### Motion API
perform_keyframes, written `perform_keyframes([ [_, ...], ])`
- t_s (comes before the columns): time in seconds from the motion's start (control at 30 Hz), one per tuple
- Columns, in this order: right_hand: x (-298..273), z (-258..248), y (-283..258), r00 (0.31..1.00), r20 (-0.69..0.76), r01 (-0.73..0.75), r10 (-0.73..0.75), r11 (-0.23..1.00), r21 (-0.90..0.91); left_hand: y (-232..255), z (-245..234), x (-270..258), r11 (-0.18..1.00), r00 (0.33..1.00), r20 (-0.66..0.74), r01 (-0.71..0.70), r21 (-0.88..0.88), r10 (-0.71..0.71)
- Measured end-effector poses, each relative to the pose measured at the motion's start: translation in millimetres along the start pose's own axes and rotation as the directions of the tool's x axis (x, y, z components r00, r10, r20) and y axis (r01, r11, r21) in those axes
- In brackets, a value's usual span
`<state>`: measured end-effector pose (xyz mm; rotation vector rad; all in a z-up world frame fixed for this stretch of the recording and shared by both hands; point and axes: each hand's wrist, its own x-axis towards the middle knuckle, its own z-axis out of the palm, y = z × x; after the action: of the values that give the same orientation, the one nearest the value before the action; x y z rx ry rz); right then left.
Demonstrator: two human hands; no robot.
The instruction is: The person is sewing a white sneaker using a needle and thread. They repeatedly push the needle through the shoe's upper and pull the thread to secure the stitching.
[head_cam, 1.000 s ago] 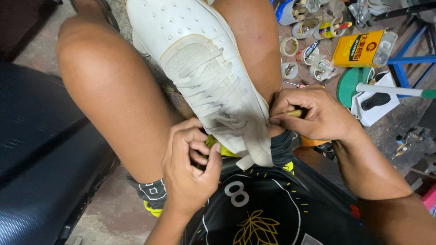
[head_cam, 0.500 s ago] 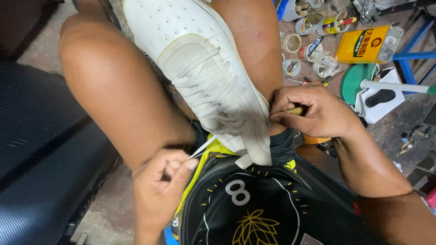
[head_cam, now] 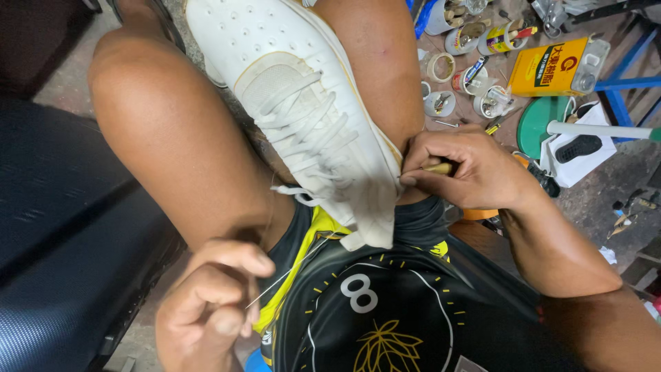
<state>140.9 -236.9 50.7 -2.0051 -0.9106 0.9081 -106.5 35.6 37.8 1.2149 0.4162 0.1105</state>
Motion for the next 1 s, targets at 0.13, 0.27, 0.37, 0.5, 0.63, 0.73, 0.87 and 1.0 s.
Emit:
perform_keyframes([
  [0.13,2.1,4.1,-10.4,1.0,-0.002,0.004,-0.004,0.998,-0.061,2.2,27.3,20.9,0.93,0.987,0.048,0.16,-0.33,-0.153],
  [0.27,4.9,2.8,-21.8,0.999,0.006,0.038,-0.038,0.993,-0.109,-10.6,49.9,52.4,0.939,0.989,-0.025,0.148,0.311,-0.148],
  [0.37,2.0,2.1,-27.4,1.0,0.009,0.027,-0.026,0.988,-0.155,-14.0,58.4,57.2,0.884,0.99,0.037,0.107,0.455,-0.139],
  [0.5,3.4,9.2,-33.8,0.969,-0.102,0.195,-0.226,0.949,-0.249,-14.8,64.1,69.1,0.811,0.995,0.095,-0.023,0.584,-0.04],
  [0.63,7.2,14.6,-37.0,0.937,-0.025,0.312,-0.349,0.865,-0.393,-6.6,60.9,81.0,0.818,0.955,0.119,0.165,0.551,-0.273],
  [0.73,6.9,15.1,-39.3,0.949,-0.038,0.278,-0.314,0.885,-0.374,-4.1,60.5,83.1,0.862,0.95,0.174,0.147,0.486,-0.26],
  [0.87,8.2,15.7,-41.0,0.934,-0.058,0.31,-0.352,0.881,-0.357,-4.0,62.0,86.2,0.856,0.944,0.222,0.102,0.507,-0.244],
  [1.0,8.1,17.7,-41.3,0.94,-0.071,0.286,-0.333,0.884,-0.371,-2.7,63.6,90.2,0.844,0.942,0.223,0.098,0.528,-0.249],
])
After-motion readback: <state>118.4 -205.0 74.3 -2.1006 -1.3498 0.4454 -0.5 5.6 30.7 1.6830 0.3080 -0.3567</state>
